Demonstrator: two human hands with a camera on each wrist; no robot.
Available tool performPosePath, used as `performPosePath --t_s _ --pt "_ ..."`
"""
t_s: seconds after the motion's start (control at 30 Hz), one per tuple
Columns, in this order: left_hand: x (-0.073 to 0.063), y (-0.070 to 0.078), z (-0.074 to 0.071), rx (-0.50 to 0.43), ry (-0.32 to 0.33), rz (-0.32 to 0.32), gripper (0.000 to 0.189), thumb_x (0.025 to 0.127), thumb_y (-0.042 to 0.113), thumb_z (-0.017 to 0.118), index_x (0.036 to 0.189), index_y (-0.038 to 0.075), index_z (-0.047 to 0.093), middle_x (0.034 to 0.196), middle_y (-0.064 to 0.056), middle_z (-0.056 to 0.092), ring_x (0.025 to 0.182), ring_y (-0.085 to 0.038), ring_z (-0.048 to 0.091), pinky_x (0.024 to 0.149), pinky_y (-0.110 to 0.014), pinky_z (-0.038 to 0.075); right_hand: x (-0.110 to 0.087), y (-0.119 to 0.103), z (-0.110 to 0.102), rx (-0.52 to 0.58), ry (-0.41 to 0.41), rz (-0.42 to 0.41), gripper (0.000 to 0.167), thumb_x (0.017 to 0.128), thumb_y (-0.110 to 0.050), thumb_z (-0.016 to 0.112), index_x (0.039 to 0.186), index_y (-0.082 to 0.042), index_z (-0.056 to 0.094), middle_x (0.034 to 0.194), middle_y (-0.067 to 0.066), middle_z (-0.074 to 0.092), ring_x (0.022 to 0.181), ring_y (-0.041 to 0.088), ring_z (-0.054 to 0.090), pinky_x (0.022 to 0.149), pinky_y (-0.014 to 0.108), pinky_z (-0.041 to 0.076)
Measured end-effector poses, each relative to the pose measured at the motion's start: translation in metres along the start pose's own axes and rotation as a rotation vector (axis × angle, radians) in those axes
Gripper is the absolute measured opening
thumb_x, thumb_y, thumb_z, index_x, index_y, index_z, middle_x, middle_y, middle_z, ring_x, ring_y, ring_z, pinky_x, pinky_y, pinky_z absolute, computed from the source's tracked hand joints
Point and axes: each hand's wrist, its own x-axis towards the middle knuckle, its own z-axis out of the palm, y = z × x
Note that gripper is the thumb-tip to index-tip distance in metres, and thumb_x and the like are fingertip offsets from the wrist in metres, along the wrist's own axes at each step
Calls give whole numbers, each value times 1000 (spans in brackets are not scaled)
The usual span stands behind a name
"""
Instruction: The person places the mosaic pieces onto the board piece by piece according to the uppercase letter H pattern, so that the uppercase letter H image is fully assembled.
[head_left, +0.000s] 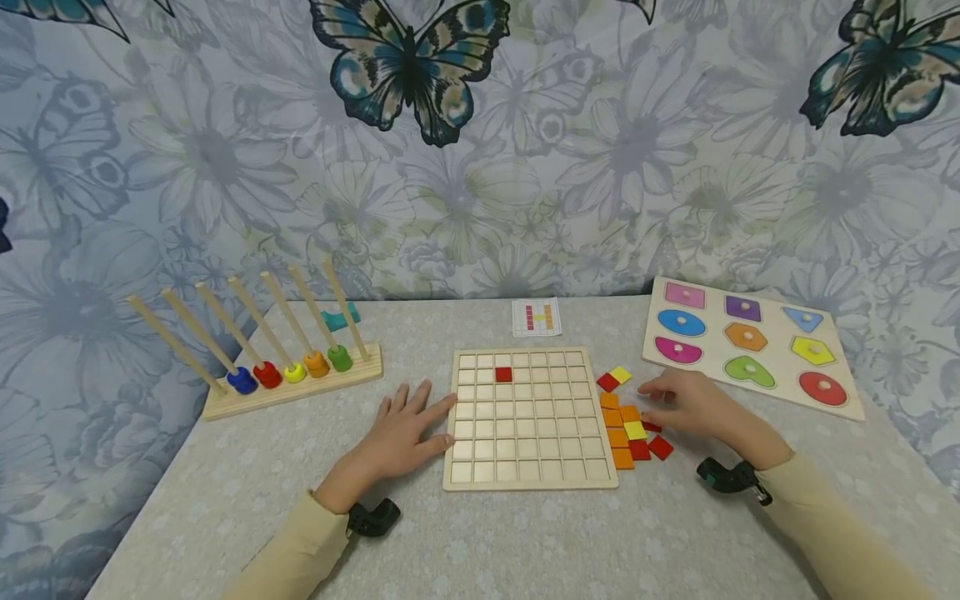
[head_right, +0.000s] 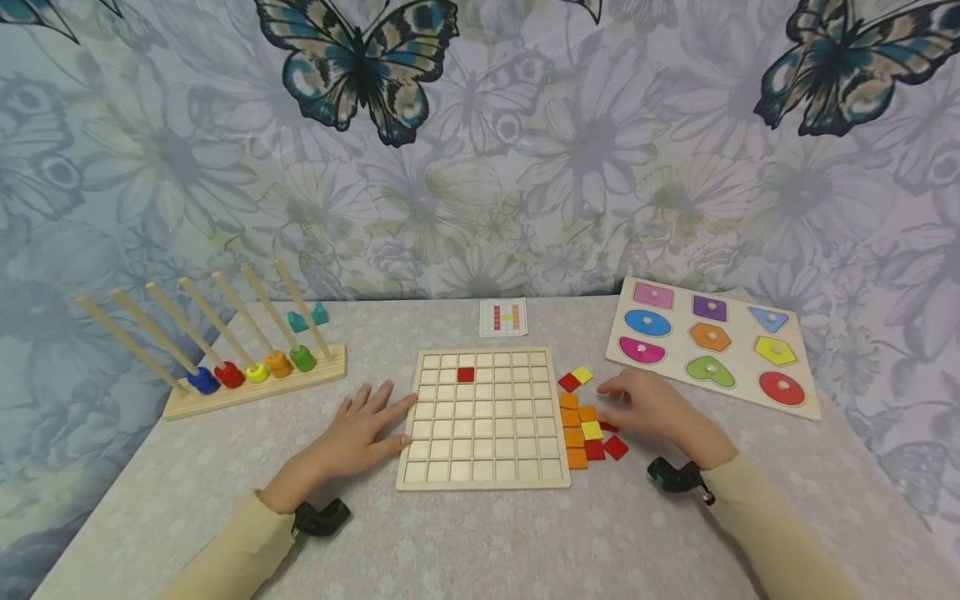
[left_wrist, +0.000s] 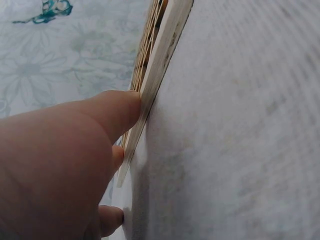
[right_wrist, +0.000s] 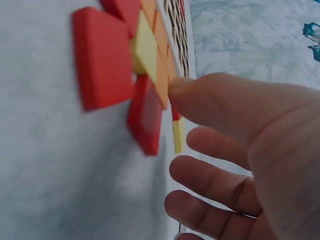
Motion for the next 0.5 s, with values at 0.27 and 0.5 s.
performPosePath --t_s 0.27,0.5 --pt "1 -1 0 -7 -1 -7 63 103 46 56 159 19 40 166 -30 20 152 -61 7 114 -81 8 -17 8 3 17 29 -12 42 81 -31 86 113 -6 78 98 -2 76 85 9 62 77 24 56" --pt "1 -3 1 -15 -8 -8 64 104 47 55 159 20 39 167 -30 19 152 -61 6 114 -81 8 -22 10 7 34 60 -35 34 81 -26 87 109 -9 80 91 -7 71 77 2 51 68 19 50"
